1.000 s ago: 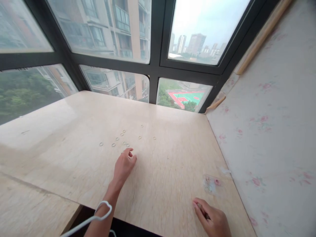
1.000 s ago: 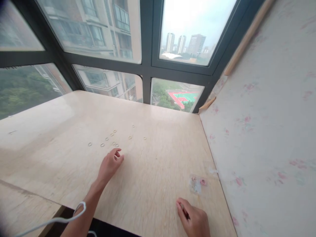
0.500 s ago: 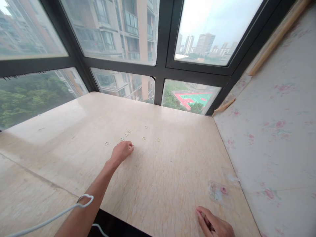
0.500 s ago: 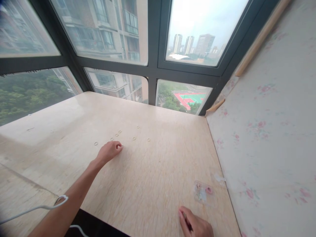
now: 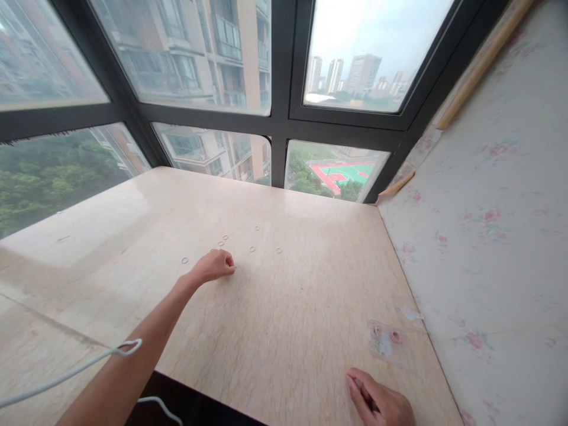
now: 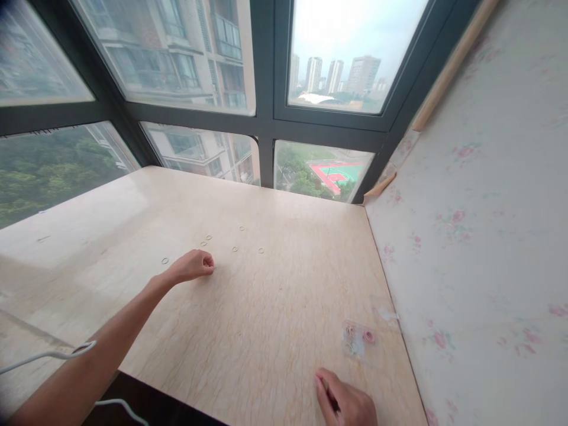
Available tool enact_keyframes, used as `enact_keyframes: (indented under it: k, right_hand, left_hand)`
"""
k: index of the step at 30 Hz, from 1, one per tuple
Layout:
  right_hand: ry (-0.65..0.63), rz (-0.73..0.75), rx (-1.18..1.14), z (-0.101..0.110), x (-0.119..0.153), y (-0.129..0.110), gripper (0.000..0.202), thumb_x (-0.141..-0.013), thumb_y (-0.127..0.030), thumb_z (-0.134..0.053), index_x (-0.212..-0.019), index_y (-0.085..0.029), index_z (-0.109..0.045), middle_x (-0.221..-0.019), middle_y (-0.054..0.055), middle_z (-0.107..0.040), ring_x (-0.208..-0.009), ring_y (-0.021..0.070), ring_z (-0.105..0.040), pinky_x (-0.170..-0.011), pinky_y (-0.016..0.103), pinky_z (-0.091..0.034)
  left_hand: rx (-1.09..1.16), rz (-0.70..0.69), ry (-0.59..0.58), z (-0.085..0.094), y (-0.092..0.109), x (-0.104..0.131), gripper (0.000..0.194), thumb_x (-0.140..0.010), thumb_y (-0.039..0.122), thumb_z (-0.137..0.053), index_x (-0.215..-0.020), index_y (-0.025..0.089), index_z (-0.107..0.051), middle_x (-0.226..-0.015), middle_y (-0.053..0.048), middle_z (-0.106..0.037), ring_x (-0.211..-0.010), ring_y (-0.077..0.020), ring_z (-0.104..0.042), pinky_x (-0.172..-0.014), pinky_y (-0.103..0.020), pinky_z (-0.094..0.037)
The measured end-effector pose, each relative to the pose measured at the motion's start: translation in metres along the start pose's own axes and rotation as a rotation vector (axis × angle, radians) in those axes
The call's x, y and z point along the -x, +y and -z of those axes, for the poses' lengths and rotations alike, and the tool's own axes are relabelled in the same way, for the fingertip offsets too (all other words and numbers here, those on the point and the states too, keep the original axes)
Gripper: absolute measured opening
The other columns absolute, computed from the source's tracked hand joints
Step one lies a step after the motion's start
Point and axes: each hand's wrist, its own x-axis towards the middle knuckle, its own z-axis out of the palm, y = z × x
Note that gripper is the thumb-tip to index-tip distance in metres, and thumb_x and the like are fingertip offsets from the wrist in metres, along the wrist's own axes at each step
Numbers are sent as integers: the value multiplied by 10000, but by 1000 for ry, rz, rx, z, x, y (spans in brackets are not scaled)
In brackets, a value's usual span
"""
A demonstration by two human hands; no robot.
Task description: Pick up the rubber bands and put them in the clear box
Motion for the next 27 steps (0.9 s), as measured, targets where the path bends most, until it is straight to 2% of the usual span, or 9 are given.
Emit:
enact_keyframes:
  k: [3,6,10,15,19,22,27]
  right_hand:
    - [21,-12,-21,1,-3,-3,321,-954,-330,-454,-857,-161,-708,-476,-11,-562,-375,105,-528,-434,182,-416]
    - [52,-35,-42,3,-7,-7,332,-957,-332,-447,-842,-152,-701,-466,-15,-551,-368,101,-519,-425,181,-397]
    - [35,-101,-77,9,-10,-13,333,-958,-334,-436,-842,-163,-697,-469,-13,-556,-386,105,-522,-443,187,-391]
    - [7,-183,-145,14,-11,-17,281,-941,-302,-454,-867,-178,-696,-507,-14,-586,-424,108,-534,-476,198,-390]
    - [22,-223,-199,15,-10,-17,258,-925,-288,-470,-868,-179,-697,-515,-14,-598,-437,116,-547,-499,211,-400]
    - [39,-251,-253,15,-10,-16,249,-921,-283,-474,-874,-178,-695,-528,-12,-612,-440,120,-553,-503,217,-408]
    - [52,-276,-318,19,-11,-16,233,-914,-275,-485,-861,-178,-690,-548,-7,-628,-450,119,-558,-510,218,-412]
  left_hand:
    - [133,-40,23,-5,14,8,159,-670,264,-536,-661,165,-660,-623,-12,-624,-581,-130,-535,-533,-224,-340]
    - [278,-107,26,-14,45,18,173,-696,281,-536,-689,158,-657,-587,9,-572,-542,-108,-479,-509,-214,-320]
    - [366,-266,-24,-35,107,31,167,-712,267,-539,-705,159,-666,-568,17,-545,-530,-100,-454,-500,-209,-314]
    - [328,-530,-121,-73,196,45,153,-709,199,-546,-716,176,-697,-580,2,-600,-533,-108,-494,-533,-226,-342]
    - [285,-701,-157,-102,249,50,151,-700,168,-552,-702,189,-702,-599,-1,-632,-548,-117,-519,-557,-241,-346]
    - [220,-763,-166,-116,274,49,144,-682,148,-549,-671,190,-686,-606,-5,-638,-559,-124,-522,-550,-247,-329]
    - [112,-763,-151,-126,294,44,142,-669,141,-531,-635,191,-659,-609,-24,-635,-552,-138,-503,-529,-261,-294]
